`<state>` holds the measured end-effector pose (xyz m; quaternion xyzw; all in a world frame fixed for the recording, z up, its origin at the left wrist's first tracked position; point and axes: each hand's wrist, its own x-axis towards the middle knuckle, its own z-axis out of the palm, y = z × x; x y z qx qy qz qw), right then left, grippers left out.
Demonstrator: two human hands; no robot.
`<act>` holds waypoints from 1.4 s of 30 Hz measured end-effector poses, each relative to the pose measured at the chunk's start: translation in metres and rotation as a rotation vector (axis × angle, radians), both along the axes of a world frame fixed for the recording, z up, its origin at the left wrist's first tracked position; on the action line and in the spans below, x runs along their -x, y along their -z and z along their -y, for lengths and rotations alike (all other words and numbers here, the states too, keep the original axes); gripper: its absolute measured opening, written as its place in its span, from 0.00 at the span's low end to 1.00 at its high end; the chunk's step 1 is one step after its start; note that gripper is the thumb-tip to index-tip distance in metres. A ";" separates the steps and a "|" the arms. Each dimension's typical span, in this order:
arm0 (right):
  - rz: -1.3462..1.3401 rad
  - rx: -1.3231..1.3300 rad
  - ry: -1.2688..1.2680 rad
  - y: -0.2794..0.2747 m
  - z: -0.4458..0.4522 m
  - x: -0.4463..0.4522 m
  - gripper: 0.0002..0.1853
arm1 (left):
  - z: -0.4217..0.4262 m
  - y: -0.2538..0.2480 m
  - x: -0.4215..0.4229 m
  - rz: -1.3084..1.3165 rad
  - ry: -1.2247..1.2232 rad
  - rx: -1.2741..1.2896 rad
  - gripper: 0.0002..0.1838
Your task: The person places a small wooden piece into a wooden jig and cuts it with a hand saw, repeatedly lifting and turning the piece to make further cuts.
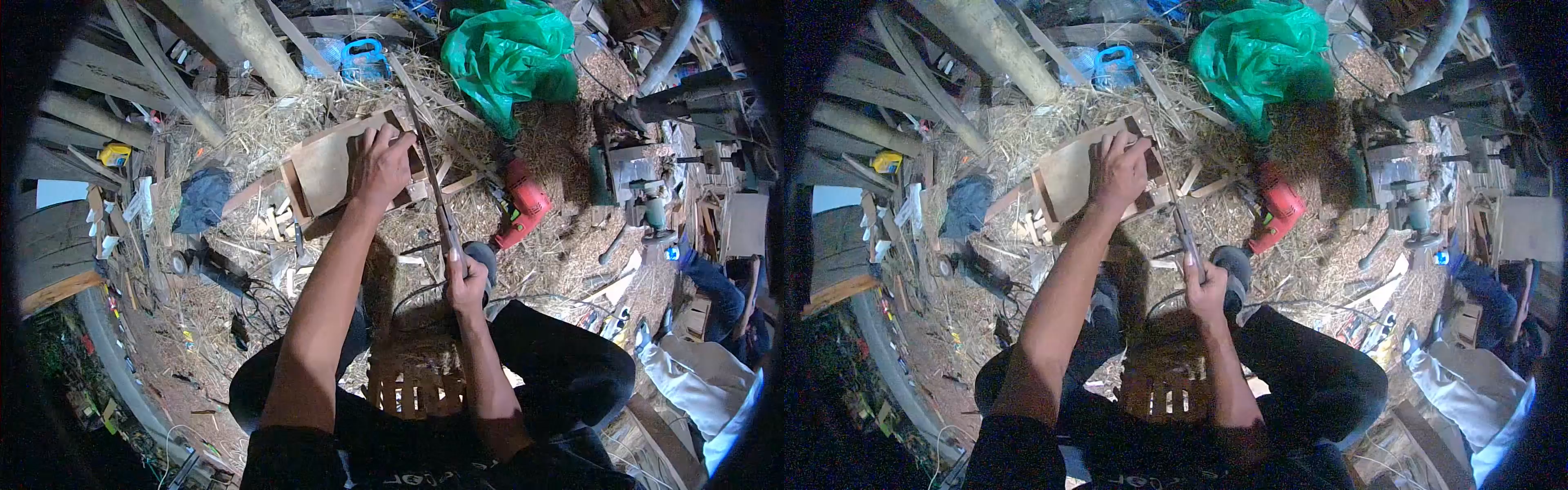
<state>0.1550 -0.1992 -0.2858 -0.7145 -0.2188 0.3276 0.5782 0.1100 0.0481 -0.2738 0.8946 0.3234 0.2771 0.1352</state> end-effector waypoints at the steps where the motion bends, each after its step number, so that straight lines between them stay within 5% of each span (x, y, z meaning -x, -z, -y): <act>1: 0.012 0.002 -0.001 0.002 0.001 -0.001 0.23 | -0.001 0.003 0.001 0.003 0.004 0.009 0.12; 31: 0.031 0.054 -0.022 -0.010 -0.004 -0.005 0.22 | -0.002 0.005 -0.001 -0.127 -0.026 0.014 0.16; 38: 0.046 -0.047 0.112 -0.001 0.012 0.004 0.20 | -0.002 -0.002 -0.003 -0.002 -0.068 0.119 0.15; 42: -0.051 -0.130 0.266 -0.054 -0.018 -0.014 0.19 | -0.001 0.005 -0.003 0.094 -0.085 0.131 0.17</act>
